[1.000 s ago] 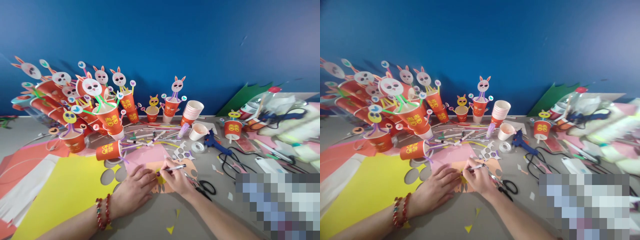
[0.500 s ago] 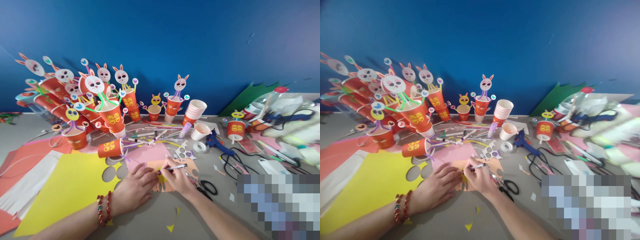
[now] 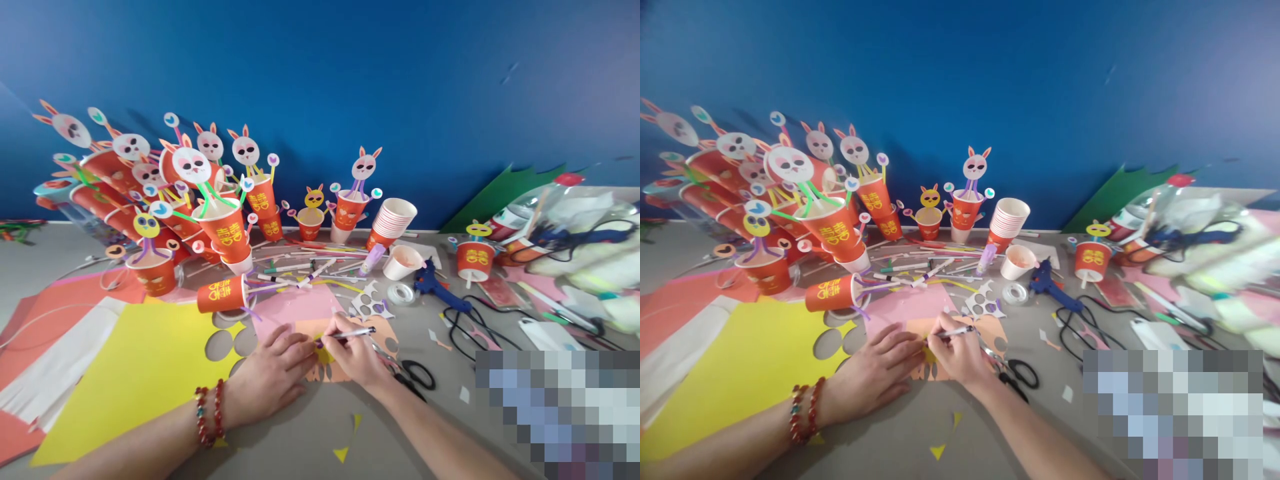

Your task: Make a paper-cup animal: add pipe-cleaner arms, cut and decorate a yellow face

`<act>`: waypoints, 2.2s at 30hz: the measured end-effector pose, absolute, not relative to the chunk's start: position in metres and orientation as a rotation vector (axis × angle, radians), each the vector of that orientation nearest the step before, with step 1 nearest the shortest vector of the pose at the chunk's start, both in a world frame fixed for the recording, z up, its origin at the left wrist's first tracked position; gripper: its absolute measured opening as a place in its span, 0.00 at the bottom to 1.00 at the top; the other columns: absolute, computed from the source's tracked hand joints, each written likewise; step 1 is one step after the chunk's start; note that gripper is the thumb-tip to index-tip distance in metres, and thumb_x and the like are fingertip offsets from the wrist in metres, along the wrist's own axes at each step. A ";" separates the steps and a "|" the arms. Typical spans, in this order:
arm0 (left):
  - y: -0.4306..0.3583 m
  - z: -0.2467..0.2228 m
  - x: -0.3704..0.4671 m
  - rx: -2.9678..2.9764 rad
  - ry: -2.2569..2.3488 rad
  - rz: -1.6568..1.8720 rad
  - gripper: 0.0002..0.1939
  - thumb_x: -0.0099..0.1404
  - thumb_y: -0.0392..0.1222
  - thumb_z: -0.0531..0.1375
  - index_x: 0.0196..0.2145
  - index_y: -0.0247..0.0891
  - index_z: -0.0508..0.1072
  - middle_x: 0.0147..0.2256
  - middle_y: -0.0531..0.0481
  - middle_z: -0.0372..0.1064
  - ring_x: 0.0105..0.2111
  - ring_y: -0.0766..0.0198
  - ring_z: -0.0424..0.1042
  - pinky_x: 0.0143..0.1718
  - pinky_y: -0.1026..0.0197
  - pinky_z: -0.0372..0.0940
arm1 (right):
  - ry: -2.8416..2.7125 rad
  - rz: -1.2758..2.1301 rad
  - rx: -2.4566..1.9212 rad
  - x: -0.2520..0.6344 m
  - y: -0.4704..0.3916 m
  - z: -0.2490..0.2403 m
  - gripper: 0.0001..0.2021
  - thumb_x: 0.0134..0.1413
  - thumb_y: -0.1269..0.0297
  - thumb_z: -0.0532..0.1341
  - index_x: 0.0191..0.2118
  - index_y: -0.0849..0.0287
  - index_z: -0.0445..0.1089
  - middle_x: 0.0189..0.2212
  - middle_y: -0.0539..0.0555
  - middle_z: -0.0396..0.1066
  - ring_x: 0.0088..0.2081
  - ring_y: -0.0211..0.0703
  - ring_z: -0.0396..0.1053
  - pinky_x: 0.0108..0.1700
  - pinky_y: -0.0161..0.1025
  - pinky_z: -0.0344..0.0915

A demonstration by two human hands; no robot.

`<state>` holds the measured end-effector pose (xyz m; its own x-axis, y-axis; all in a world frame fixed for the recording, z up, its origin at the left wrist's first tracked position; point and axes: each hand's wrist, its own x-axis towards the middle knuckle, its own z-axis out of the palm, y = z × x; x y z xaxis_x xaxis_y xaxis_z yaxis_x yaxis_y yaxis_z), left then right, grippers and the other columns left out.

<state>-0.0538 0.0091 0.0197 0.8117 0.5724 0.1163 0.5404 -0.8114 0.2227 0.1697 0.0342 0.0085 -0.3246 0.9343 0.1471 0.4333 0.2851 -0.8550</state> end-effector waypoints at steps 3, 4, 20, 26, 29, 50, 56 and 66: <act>0.009 0.021 -0.054 2.826 0.873 0.268 0.24 0.70 0.50 0.56 0.61 0.42 0.63 0.61 0.49 0.63 0.61 0.54 0.59 0.68 0.44 0.43 | -1.891 0.959 -1.233 0.171 0.034 0.007 0.08 0.58 0.72 0.54 0.28 0.55 0.59 0.23 0.45 0.61 0.25 0.37 0.62 0.28 0.33 0.55; 0.009 0.021 -0.054 2.829 0.873 0.274 0.25 0.70 0.50 0.56 0.61 0.42 0.63 0.60 0.48 0.64 0.61 0.54 0.59 0.68 0.44 0.44 | -1.892 0.959 -1.235 0.171 0.034 0.006 0.08 0.58 0.72 0.55 0.28 0.55 0.59 0.23 0.45 0.61 0.25 0.37 0.61 0.28 0.33 0.55; 0.008 0.019 -0.055 2.806 0.883 0.263 0.24 0.71 0.50 0.56 0.61 0.42 0.63 0.61 0.49 0.63 0.61 0.53 0.58 0.68 0.43 0.43 | -1.901 0.963 -1.225 0.172 0.033 0.004 0.08 0.59 0.71 0.55 0.29 0.55 0.61 0.24 0.46 0.63 0.26 0.37 0.63 0.29 0.33 0.57; 0.008 0.018 -0.055 2.812 0.881 0.267 0.24 0.70 0.51 0.56 0.61 0.42 0.63 0.60 0.47 0.64 0.61 0.52 0.59 0.68 0.43 0.44 | -1.905 0.948 -1.249 0.172 0.035 0.003 0.08 0.59 0.70 0.55 0.28 0.56 0.61 0.23 0.46 0.62 0.26 0.38 0.62 0.29 0.34 0.56; 0.008 0.018 -0.055 2.820 0.888 0.276 0.25 0.69 0.50 0.57 0.61 0.42 0.64 0.60 0.47 0.64 0.61 0.52 0.59 0.67 0.43 0.46 | -1.891 0.965 -1.256 0.171 0.034 0.004 0.07 0.58 0.71 0.55 0.28 0.55 0.61 0.23 0.46 0.62 0.26 0.38 0.61 0.28 0.34 0.55; 0.009 0.019 -0.054 2.828 0.880 0.283 0.26 0.69 0.50 0.58 0.61 0.42 0.63 0.59 0.46 0.64 0.61 0.52 0.59 0.68 0.43 0.45 | -1.890 0.957 -1.269 0.171 0.034 0.004 0.07 0.57 0.71 0.55 0.28 0.55 0.60 0.23 0.46 0.61 0.25 0.38 0.61 0.27 0.34 0.54; 0.009 0.018 -0.055 2.822 0.870 0.286 0.24 0.70 0.50 0.57 0.61 0.42 0.64 0.60 0.46 0.64 0.61 0.52 0.60 0.68 0.43 0.45 | -1.892 0.953 -1.260 0.172 0.034 0.003 0.07 0.56 0.72 0.56 0.28 0.55 0.60 0.23 0.46 0.62 0.26 0.38 0.61 0.27 0.34 0.54; 0.009 0.020 -0.055 2.815 0.869 0.256 0.24 0.70 0.48 0.56 0.61 0.41 0.63 0.61 0.47 0.63 0.61 0.52 0.58 0.68 0.43 0.43 | -1.799 0.994 -1.226 0.171 0.034 0.003 0.08 0.58 0.70 0.55 0.28 0.55 0.59 0.22 0.46 0.60 0.24 0.37 0.60 0.27 0.34 0.56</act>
